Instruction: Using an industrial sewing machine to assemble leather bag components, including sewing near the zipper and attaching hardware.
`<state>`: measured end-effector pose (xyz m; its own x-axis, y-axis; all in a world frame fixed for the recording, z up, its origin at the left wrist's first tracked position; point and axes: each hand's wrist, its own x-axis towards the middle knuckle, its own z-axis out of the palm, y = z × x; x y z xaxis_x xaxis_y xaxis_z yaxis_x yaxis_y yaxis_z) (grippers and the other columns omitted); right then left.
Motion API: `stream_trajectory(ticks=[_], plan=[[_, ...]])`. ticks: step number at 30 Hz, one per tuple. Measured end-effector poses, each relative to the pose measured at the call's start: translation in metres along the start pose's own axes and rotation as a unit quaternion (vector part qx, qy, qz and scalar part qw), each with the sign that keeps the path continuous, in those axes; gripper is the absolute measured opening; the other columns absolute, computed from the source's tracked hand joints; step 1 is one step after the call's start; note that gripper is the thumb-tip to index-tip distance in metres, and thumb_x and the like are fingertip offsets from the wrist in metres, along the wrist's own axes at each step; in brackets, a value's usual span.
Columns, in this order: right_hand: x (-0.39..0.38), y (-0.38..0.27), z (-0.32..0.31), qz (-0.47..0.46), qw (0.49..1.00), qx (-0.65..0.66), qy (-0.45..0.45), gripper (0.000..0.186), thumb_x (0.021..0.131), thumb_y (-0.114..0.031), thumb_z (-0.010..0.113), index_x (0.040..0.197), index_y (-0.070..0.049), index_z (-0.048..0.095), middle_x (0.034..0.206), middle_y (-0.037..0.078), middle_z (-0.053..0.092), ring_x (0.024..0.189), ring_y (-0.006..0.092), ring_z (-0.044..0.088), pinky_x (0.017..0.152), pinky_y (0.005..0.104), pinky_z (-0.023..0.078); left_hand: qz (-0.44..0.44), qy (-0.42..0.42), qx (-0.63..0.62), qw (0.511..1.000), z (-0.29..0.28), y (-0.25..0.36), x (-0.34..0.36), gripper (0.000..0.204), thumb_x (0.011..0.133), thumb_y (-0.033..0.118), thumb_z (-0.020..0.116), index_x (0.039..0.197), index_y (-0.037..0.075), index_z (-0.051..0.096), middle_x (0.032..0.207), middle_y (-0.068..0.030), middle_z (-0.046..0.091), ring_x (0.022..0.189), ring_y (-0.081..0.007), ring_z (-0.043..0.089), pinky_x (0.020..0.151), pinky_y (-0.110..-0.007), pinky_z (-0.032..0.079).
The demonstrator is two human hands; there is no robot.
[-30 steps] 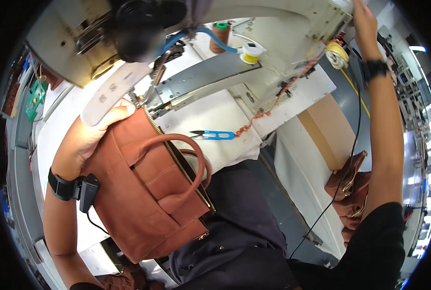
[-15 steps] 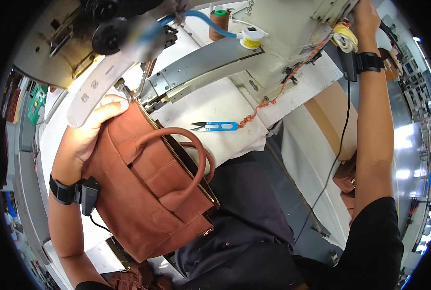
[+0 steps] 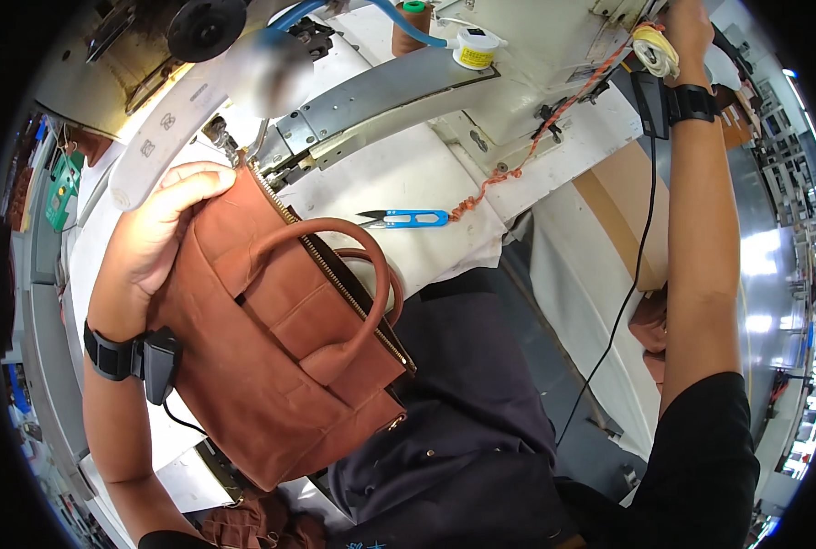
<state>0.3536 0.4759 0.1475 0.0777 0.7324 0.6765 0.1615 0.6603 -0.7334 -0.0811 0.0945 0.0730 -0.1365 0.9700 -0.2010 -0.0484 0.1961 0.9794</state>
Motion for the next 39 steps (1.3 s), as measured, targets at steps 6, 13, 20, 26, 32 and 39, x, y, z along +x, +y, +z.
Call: stream_trajectory(ticks=[6, 13, 20, 26, 32, 39], plan=[[0.01, 0.023, 0.005, 0.01, 0.998, 0.057, 0.008, 0.075, 0.109, -0.051, 0.043, 0.152, 0.011, 0.044, 0.146, 0.033, 0.053, 0.121, 0.0419, 0.06, 0.096, 0.0539, 0.055, -0.004, 0.025, 0.014, 1.0, -0.006, -0.005, -0.004, 0.029, 0.093, 0.013, 0.078, 0.12, 0.001, 0.074, 0.117, -0.0039, 0.073, 0.109, -0.0142, 0.066, 0.1, -0.029, 0.05], [0.08, 0.109, -0.039, -0.183, 0.983, -0.002, 0.027, 0.061, 0.112, -0.047, 0.052, 0.145, 0.003, 0.057, 0.134, 0.014, 0.067, 0.114, 0.0208, 0.067, 0.1, 0.0352, 0.054, 0.015, -0.008, 0.004, 1.0, -0.005, -0.002, -0.004, 0.033, 0.094, 0.013, 0.077, 0.124, 0.001, 0.074, 0.12, -0.0028, 0.073, 0.11, -0.0124, 0.065, 0.102, -0.028, 0.048], [0.047, 0.085, -0.02, -0.113, 0.99, -0.039, 0.068, 0.061, 0.112, -0.051, 0.047, 0.137, 0.003, 0.063, 0.122, 0.013, 0.072, 0.104, 0.0192, 0.07, 0.093, 0.0348, 0.057, 0.005, -0.003, 0.013, 1.0, 0.001, 0.003, -0.009, 0.035, 0.096, 0.013, 0.076, 0.127, -0.002, 0.073, 0.126, -0.0045, 0.073, 0.114, -0.0128, 0.065, 0.106, -0.028, 0.048], [0.006, 0.05, -0.027, -0.04, 0.994, -0.099, 0.014, 0.07, 0.111, -0.062, 0.036, 0.13, -0.001, 0.064, 0.101, 0.013, 0.075, 0.073, 0.0201, 0.074, 0.058, 0.0333, 0.06, 0.027, -0.024, 0.012, 0.999, -0.007, -0.006, -0.002, 0.034, 0.097, 0.012, 0.075, 0.128, -0.003, 0.073, 0.125, -0.0059, 0.073, 0.115, -0.0138, 0.064, 0.106, -0.029, 0.048], [-0.003, 0.037, -0.012, 0.101, 0.993, 0.036, 0.045, 0.066, 0.11, -0.06, 0.041, 0.125, -0.002, 0.068, 0.096, 0.013, 0.075, 0.067, 0.0191, 0.072, 0.055, 0.0318, 0.057, -0.006, 0.006, 0.032, 0.999, -0.005, -0.004, -0.005, 0.04, 0.096, 0.017, 0.081, 0.129, -0.003, 0.073, 0.124, -0.0063, 0.075, 0.115, -0.0137, 0.066, 0.107, -0.029, 0.047], [0.003, -0.053, 0.01, -0.016, 0.996, -0.08, 0.021, 0.062, 0.107, -0.036, 0.046, 0.118, 0.023, 0.062, 0.117, 0.027, 0.071, 0.104, 0.0388, 0.066, 0.091, 0.0501, 0.056, -0.01, 0.026, 0.036, 0.999, 0.005, 0.001, -0.003, 0.042, 0.095, 0.017, 0.081, 0.132, -0.002, 0.071, 0.124, -0.005, 0.074, 0.113, -0.0133, 0.066, 0.106, -0.029, 0.048]])
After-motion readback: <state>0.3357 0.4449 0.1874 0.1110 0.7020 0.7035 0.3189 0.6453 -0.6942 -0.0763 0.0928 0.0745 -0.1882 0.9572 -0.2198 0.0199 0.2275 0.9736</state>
